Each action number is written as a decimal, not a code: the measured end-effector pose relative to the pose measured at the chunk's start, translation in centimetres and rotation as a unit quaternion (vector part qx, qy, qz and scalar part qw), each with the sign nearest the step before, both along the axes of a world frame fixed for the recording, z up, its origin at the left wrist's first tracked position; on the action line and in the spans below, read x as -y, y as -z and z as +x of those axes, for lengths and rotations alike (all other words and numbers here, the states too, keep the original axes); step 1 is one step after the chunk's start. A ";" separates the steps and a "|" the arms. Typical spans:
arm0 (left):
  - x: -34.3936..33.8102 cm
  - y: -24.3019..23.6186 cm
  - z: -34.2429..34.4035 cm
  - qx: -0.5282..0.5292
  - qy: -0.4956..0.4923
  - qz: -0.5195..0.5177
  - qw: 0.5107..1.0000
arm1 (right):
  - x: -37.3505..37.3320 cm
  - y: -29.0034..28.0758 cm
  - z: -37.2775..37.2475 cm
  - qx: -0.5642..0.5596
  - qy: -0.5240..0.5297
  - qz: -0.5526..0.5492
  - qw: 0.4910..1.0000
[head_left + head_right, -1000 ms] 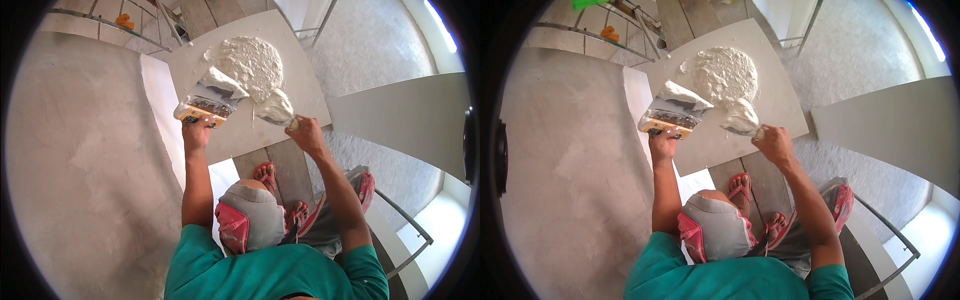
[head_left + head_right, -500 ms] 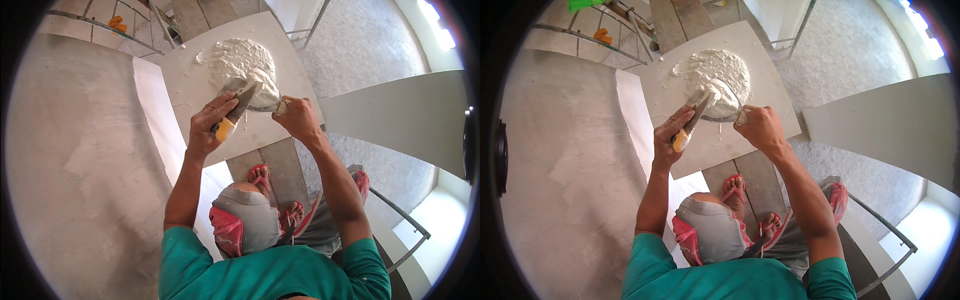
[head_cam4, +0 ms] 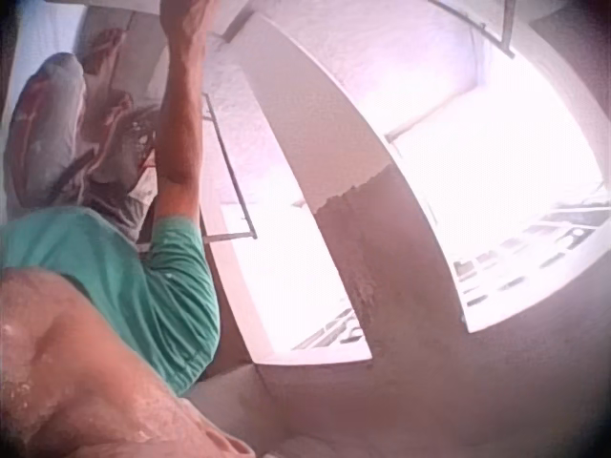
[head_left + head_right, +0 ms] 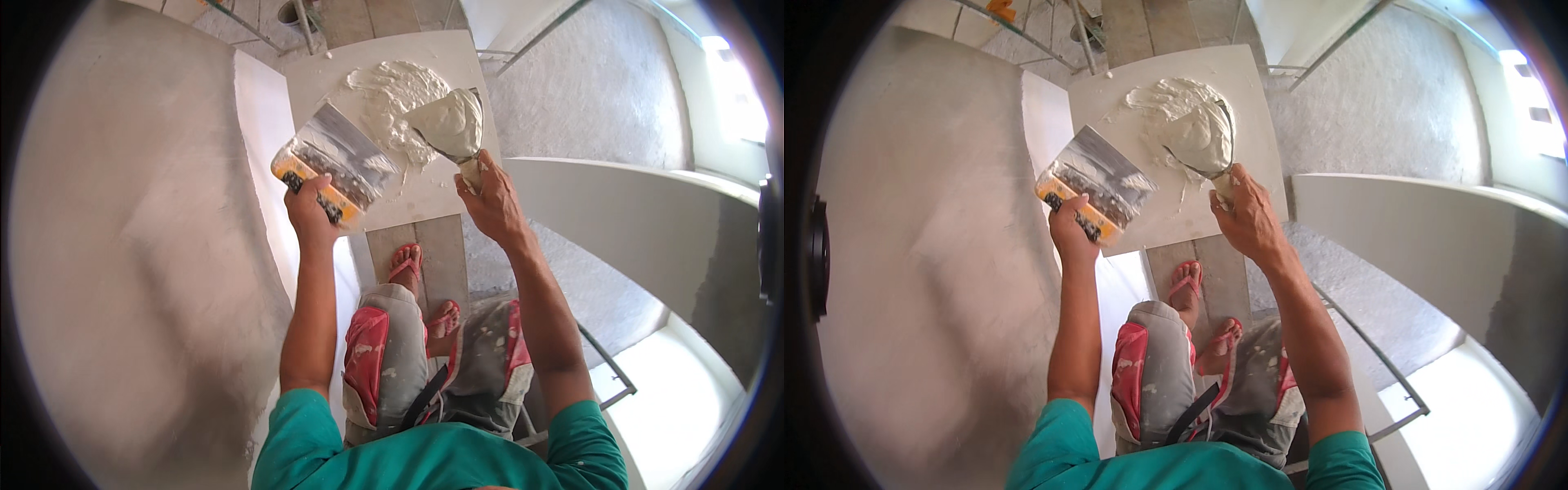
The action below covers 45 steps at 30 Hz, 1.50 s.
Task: The person applies white plaster to a ceiling using a trowel and hawk. They repeatedly scoop plaster from the hawk and spread it across the ceiling surface in smooth strokes.
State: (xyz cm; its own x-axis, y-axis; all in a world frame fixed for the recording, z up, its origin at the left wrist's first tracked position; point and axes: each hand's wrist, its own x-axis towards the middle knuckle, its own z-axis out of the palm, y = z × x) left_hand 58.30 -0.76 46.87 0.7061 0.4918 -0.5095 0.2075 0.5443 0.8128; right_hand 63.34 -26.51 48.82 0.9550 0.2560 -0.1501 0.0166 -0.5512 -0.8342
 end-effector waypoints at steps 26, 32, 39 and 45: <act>0.6 -21.3 0.2 0.196 -0.233 -0.222 0.926 | -13.7 -15.6 12.8 0.234 -0.266 0.182 0.917; -0.6 -23.0 -3.7 0.217 -0.302 -0.142 0.917 | -15.6 -17.2 13.9 0.320 -0.308 0.108 0.890; -0.4 -23.2 -8.8 0.156 -0.374 -0.133 0.904 | -16.6 -19.1 10.7 0.176 -0.349 -0.059 0.919; -0.8 -23.7 -11.2 0.188 -0.397 -0.149 0.886 | -18.4 -21.9 7.6 0.175 -0.394 -0.005 0.902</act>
